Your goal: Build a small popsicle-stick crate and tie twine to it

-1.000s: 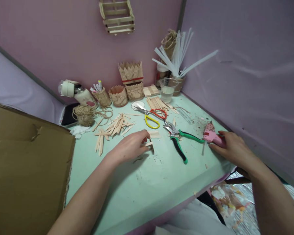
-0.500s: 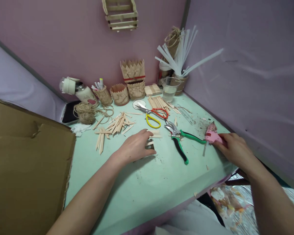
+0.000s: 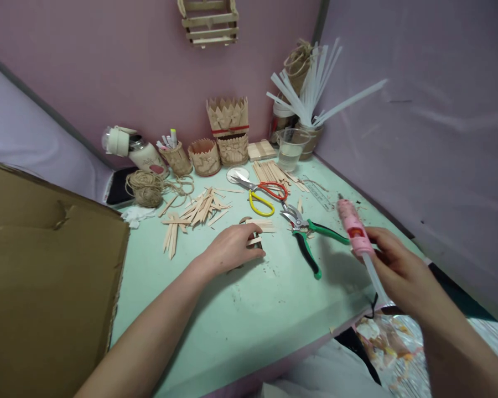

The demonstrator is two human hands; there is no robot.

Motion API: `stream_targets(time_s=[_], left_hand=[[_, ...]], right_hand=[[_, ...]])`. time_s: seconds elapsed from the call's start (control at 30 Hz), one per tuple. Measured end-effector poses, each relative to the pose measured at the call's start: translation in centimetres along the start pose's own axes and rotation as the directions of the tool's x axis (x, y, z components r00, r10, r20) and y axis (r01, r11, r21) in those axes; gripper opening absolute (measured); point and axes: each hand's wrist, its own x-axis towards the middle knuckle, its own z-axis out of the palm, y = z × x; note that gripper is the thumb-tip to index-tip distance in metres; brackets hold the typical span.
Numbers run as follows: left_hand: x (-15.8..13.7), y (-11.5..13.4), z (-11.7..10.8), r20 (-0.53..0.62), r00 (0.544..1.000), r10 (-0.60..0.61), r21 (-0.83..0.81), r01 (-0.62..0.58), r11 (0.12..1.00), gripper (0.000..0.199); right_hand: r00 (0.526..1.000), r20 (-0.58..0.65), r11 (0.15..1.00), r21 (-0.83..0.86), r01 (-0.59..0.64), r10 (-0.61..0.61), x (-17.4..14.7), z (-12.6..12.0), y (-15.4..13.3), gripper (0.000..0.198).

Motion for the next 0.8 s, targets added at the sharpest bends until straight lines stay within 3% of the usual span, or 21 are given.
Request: stream_targets(time_s=[0.1, 0.17, 0.37, 0.5, 0.63, 0.8], left_hand=[[0.1, -0.2, 0.2, -0.023, 1.000, 0.017, -0.026, -0.018, 0.999, 0.034], [0.1, -0.3, 0.4, -0.039, 0.999, 0.030, -0.038, -0.032, 0.999, 0.035], [0.3, -0.3, 0.8, -0.051, 0.998, 0.034, -0.110, -0.039, 0.993, 0.034], [0.4, -0.3, 0.9, -0.047, 0.999, 0.024, -0.125, -0.030, 0.992, 0.037], [0.4, -0.3, 1.1, -0.053, 0.998, 0.047, -0.111, -0.053, 0.992, 0.035], [0.5, -0.6, 1.3, -0.069, 0.996, 0.052, -0.090, -0.058, 0.994, 0.038]], right_hand=[[0.984, 0.177, 0.968, 0.250, -0.035, -0.010, -0.6, 1.0, -1.9, 0.037], [0.969, 0.249, 0.946, 0.315, -0.073, -0.008, -0.7, 1.5, -2.9, 0.039], [0.941, 0.337, 0.922, 0.370, -0.116, -0.017, -1.0, 2.7, -3.6, 0.040], [0.899, 0.437, 0.900, 0.378, -0.218, 0.034, -2.1, 3.8, -3.0, 0.040], [0.883, 0.449, 0.858, 0.392, -0.333, 0.137, -3.1, 4.8, -3.0, 0.046], [0.899, 0.397, 0.875, 0.349, -0.336, 0.186, -3.0, 4.9, -4.1, 0.053]])
